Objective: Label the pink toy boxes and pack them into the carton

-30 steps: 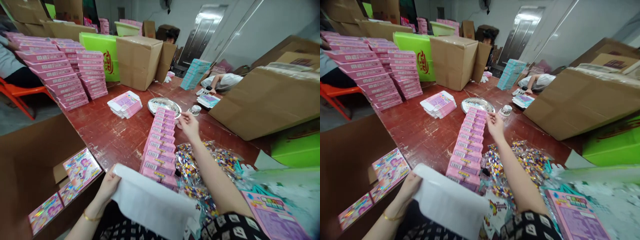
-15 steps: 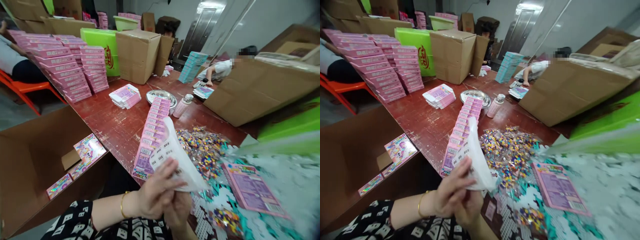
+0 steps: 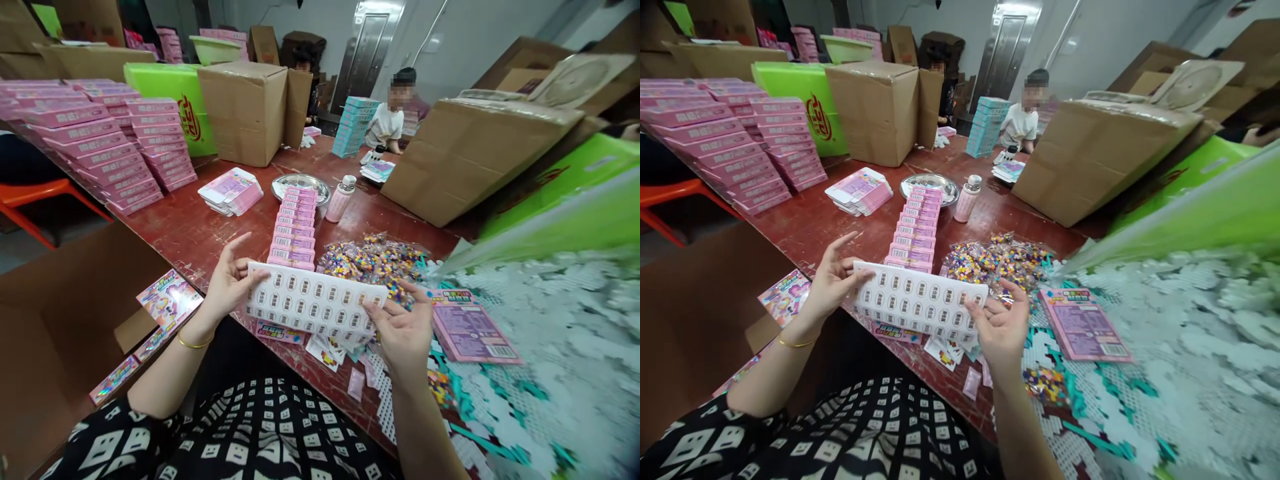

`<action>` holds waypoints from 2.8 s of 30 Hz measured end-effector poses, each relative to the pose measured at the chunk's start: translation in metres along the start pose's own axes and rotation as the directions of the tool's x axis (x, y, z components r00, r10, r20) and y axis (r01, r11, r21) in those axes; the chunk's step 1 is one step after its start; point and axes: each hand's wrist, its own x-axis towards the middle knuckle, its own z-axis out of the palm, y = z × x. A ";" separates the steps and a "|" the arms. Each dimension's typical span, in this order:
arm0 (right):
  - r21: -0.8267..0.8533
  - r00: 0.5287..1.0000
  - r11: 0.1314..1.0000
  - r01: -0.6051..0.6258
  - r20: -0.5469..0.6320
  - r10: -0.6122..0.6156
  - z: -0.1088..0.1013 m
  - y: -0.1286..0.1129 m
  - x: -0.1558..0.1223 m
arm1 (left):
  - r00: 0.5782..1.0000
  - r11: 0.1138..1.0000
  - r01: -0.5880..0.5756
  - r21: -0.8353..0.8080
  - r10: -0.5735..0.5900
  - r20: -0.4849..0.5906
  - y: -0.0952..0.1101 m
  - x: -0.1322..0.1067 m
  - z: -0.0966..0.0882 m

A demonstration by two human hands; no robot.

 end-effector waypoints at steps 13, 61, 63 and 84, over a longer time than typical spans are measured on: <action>-0.299 0.965 0.943 0.149 0.253 -0.072 -0.005 0.001 0.014 | 0.913 0.652 -0.407 0.640 0.294 0.282 0.026 -0.013 -0.013; -0.176 0.911 0.984 -0.028 0.400 0.097 0.064 0.039 0.001 | 0.873 0.911 -0.070 -0.406 -0.141 -0.467 -0.054 -0.022 0.069; -0.182 0.904 0.983 -0.033 0.414 0.107 0.063 0.038 0.001 | 0.876 0.903 -0.064 -0.426 -0.153 -0.456 -0.054 -0.021 0.069; -0.142 0.907 0.962 0.233 0.389 -0.162 0.066 0.031 0.006 | 0.869 0.887 -0.108 -0.449 -0.136 -0.477 -0.042 -0.015 0.070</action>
